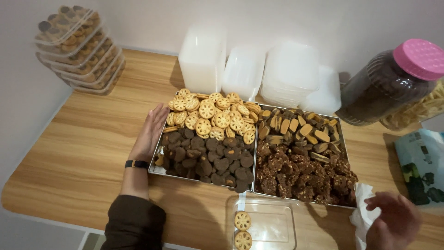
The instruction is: Assembling sandwich cookies by joining two halves and placing the finished cookies into a plastic container.
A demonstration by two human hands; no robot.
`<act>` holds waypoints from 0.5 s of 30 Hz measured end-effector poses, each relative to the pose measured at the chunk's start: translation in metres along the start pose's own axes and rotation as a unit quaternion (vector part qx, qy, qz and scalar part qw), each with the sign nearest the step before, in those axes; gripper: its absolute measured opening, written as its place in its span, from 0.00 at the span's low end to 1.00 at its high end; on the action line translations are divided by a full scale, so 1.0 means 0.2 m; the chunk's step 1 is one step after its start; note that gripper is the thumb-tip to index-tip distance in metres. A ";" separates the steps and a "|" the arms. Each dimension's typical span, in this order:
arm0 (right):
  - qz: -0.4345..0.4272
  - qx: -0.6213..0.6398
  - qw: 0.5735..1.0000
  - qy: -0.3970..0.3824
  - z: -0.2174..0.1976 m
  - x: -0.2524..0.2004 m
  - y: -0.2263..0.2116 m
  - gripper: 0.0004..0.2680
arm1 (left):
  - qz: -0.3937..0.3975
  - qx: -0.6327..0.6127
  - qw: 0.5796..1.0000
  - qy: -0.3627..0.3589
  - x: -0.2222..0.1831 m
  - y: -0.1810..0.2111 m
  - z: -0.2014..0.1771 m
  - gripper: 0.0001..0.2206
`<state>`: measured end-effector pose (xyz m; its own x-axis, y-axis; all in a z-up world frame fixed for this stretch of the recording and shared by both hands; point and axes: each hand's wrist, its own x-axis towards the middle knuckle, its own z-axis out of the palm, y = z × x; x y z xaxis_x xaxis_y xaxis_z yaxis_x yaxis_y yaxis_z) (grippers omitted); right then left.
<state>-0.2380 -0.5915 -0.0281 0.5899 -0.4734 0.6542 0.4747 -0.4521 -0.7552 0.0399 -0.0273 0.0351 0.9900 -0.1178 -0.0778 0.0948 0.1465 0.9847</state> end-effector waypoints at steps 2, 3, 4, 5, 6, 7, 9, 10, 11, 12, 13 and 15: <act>-0.002 0.115 0.993 -0.004 -0.19 -0.09 0.20 0.26 | 0.001 -0.016 1.000 0.008 0.01 -0.03 -0.02 0.38; 0.020 0.158 0.985 -0.063 -0.30 -0.14 0.32 0.23 | 0.000 -0.009 1.000 -0.004 0.02 -0.05 -0.04 0.38; 0.044 0.200 0.971 -0.120 -0.40 -0.19 0.44 0.20 | -0.002 -0.002 1.000 -0.016 0.04 -0.07 -0.06 0.38; 0.043 0.200 0.971 -0.124 -0.33 -0.19 0.37 0.20 | -0.001 -0.005 1.000 -0.013 0.03 -0.05 -0.06 0.38; 0.087 0.123 0.944 -0.293 -0.26 -0.19 0.30 0.20 | -0.007 0.024 1.000 -0.018 0.02 -0.04 -0.05 0.37; 0.133 0.040 0.885 -0.445 -0.20 -0.23 0.22 0.21 | -0.014 0.055 0.998 -0.029 0.01 -0.02 -0.04 0.37; 0.132 0.004 0.879 -0.459 0.46 -0.19 -0.10 0.21 | -0.005 0.042 0.999 -0.031 0.02 -0.07 -0.04 0.35; 0.129 -0.030 0.870 -0.475 0.72 -0.25 -0.34 0.21 | 0.006 0.028 0.999 -0.030 0.03 -0.09 -0.04 0.33; 0.132 -0.032 0.872 -0.471 0.68 -0.27 -0.43 0.21 | 0.005 0.029 0.999 -0.036 0.02 -0.07 -0.03 0.33; 0.126 -0.082 0.854 -0.498 0.64 -0.29 -0.52 0.23 | -0.014 0.058 0.998 -0.020 0.02 -0.05 -0.02 0.34; 0.118 -0.130 0.833 -0.525 0.60 -0.30 -0.62 0.26 | -0.032 0.087 0.996 -0.002 0.01 -0.03 -0.02 0.36; 0.135 -0.125 0.838 -0.514 0.68 -0.27 -0.70 0.24 | -0.041 0.095 0.995 -0.002 0.00 -0.01 -0.01 0.36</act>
<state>-0.2470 -0.3997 0.0379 0.9657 0.2589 -0.0174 0.1576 -0.6384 -0.7534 0.0396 -0.0252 0.0331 0.9792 -0.1258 -0.1590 0.1537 -0.0515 0.9868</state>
